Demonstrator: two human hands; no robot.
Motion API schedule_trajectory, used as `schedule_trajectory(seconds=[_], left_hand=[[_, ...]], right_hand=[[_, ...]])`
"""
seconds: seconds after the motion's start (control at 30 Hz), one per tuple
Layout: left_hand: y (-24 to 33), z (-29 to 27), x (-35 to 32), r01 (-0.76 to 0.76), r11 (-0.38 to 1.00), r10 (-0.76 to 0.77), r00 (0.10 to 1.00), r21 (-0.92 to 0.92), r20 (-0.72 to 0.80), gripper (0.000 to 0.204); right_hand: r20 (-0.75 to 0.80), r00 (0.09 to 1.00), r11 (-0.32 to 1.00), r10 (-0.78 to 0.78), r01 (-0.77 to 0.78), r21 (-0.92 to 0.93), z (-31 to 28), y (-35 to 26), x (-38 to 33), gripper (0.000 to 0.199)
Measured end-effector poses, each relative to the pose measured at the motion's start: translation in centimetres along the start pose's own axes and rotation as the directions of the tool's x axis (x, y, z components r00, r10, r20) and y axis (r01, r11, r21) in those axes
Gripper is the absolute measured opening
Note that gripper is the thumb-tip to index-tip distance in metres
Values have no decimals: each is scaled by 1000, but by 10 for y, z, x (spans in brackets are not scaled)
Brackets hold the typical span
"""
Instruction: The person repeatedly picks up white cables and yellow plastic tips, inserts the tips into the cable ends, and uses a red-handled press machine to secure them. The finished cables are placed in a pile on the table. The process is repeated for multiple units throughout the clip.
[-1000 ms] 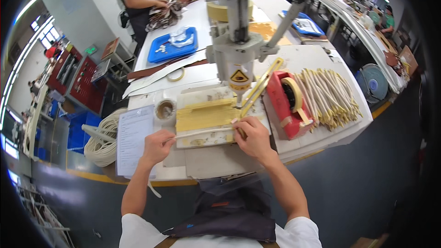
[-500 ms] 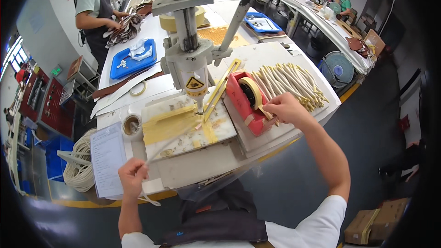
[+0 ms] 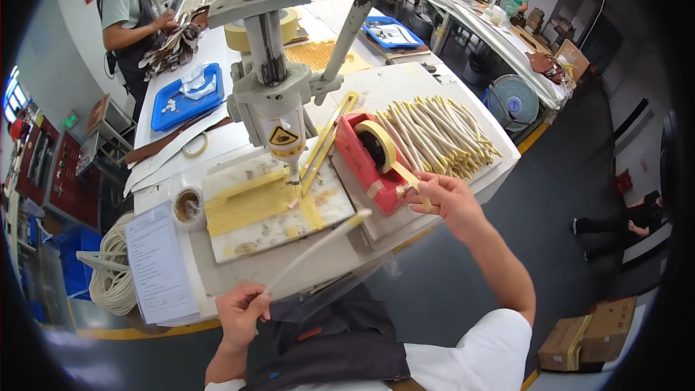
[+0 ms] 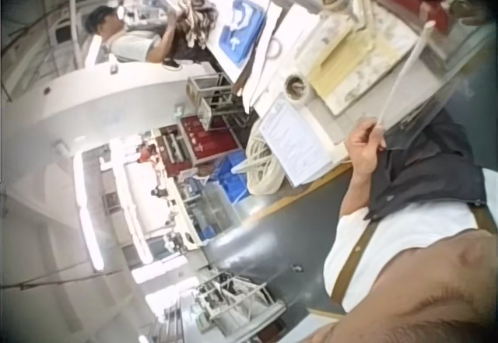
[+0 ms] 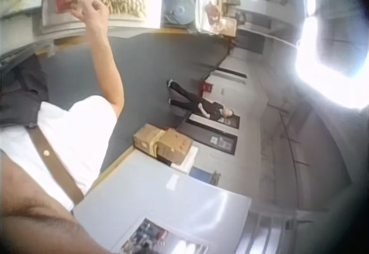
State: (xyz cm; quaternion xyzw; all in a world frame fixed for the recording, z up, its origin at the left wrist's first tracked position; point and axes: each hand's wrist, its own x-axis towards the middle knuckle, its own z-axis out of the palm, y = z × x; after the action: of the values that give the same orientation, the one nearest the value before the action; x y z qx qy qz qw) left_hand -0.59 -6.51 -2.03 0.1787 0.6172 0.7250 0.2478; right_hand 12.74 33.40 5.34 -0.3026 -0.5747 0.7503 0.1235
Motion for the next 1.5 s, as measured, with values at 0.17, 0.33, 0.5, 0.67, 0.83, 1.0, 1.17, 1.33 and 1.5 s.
schedule_trajectory(seconds=[0.17,0.33,0.5,0.67,0.83,1.0,1.17,1.33,1.5], left_hand=[[6,19,12,104,994,-104,994,19,42,11],[10,44,17,208,978,-207,978,-6,28,15],[7,57,11,171,983,-166,983,-65,76,18],[1,75,7,50,994,-33,986,-99,166,19],[-1,78,2,-74,997,72,982,10,172,20],[-10,77,1,-239,964,221,965,120,144,21],[-1,74,4,-385,866,348,922,319,168,23],[-4,74,5,-477,800,444,879,364,175,25],[-4,75,5,-450,851,415,892,270,178,21]], right_hand=[[-51,941,909,-335,309,-278,-19,55,16,25],[-113,930,883,-349,286,-373,-26,59,15,22],[-89,899,880,-429,393,-267,17,45,-41,17],[487,830,789,-270,481,-382,100,59,-78,12],[444,848,746,-290,491,-450,118,70,-78,15],[422,846,733,-327,508,-451,122,77,-77,19],[400,863,757,-309,478,-445,123,76,-79,20],[383,883,783,-271,433,-447,122,76,-79,19],[365,896,742,-253,422,-521,121,70,-79,19]])
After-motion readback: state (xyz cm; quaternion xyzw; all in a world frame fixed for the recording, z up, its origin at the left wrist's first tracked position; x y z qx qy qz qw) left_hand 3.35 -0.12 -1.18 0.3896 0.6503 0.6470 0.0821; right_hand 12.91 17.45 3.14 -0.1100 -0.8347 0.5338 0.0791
